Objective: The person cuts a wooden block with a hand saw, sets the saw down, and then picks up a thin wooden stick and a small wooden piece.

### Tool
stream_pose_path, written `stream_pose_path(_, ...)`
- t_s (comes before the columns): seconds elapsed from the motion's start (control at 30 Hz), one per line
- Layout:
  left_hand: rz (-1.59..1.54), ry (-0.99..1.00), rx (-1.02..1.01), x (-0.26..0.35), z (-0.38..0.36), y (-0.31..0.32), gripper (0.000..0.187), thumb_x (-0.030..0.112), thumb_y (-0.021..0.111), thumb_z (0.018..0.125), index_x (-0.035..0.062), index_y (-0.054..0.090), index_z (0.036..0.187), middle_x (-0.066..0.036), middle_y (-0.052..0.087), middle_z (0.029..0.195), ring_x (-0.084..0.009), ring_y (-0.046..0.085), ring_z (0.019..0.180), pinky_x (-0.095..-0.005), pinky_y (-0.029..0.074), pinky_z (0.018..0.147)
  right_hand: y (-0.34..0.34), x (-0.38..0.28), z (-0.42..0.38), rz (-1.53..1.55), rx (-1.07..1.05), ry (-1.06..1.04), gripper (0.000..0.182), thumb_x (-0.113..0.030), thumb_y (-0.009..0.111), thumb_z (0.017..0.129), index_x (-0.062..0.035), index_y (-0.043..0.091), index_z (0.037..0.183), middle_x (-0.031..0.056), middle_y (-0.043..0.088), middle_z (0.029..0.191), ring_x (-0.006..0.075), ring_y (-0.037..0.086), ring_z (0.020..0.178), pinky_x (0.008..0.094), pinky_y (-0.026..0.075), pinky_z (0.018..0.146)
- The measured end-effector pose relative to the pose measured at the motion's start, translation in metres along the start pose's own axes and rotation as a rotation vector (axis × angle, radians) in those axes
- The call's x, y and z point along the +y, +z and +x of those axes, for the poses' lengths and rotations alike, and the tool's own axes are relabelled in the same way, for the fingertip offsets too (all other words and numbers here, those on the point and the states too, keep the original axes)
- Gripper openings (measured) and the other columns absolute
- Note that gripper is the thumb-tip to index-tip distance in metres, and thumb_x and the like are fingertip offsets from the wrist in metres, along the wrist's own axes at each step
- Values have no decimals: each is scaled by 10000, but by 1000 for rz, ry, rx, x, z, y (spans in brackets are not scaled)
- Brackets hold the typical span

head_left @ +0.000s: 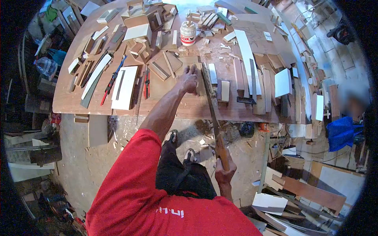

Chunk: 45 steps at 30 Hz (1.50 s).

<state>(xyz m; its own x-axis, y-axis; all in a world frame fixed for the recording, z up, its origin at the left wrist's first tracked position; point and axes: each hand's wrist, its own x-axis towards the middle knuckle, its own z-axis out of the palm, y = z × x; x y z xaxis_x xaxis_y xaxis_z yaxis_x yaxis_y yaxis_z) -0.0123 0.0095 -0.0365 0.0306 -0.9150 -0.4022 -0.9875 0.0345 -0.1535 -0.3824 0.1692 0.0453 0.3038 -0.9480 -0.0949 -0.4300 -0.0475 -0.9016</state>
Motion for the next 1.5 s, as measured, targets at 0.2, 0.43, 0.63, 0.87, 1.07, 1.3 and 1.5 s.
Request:
stream_pose_path(0.2,-433,-217,140,7,-17,-12,1176,449,885,523,63,280,1455,-125,189,1538,-425,198,1395,-610,439,967,14,17,31,-197,-117,4,378,-54,625,792,43,589,1155,130,665,850,146,618,716,296,505,663)
stream_pose_path(0.43,-450,-222,85,10,-20,-21,1200,453,898,490,64,289,1447,-102,195,1530,-422,191,1398,-616,485,900,8,-6,30,-70,-78,-52,397,-27,579,815,54,567,1203,81,641,848,136,595,699,288,495,636)
stream_pose_path(0.63,-383,-143,197,-1,7,23,1108,496,873,507,53,393,1402,-111,209,1529,-395,128,1417,-618,468,924,-7,-19,-10,26,44,-50,441,-27,584,794,23,577,1233,103,663,882,163,616,694,304,504,632)
stream_pose_path(0.87,-303,-48,219,-2,-13,-2,919,655,743,595,-91,624,1119,-261,349,1446,-438,109,1422,-553,115,1155,1,-16,19,-85,-72,-108,425,-37,598,790,30,583,1209,140,688,924,205,665,758,331,520,687)
stream_pose_path(1.07,-358,-108,174,-2,14,27,1073,517,845,534,-14,389,1347,-190,258,1498,-447,156,1404,-580,324,1049,5,-26,28,-178,-92,135,439,-16,573,777,69,570,1208,183,673,1020,245,662,948,327,499,839)
stream_pose_path(1.3,-465,-217,173,6,-10,-1,1254,446,901,491,48,229,1472,-128,146,1551,-450,180,1395,-637,412,980,-6,-17,0,-26,35,-97,363,-44,600,764,62,587,1111,199,664,929,251,667,836,359,509,725)
stream_pose_path(1.5,-396,-82,164,-6,1,19,899,610,784,584,-67,615,1151,-223,354,1457,-430,118,1419,-467,201,1163,5,3,25,-141,-27,-330,428,-63,548,759,45,576,1172,224,670,1018,284,689,887,353,525,750)
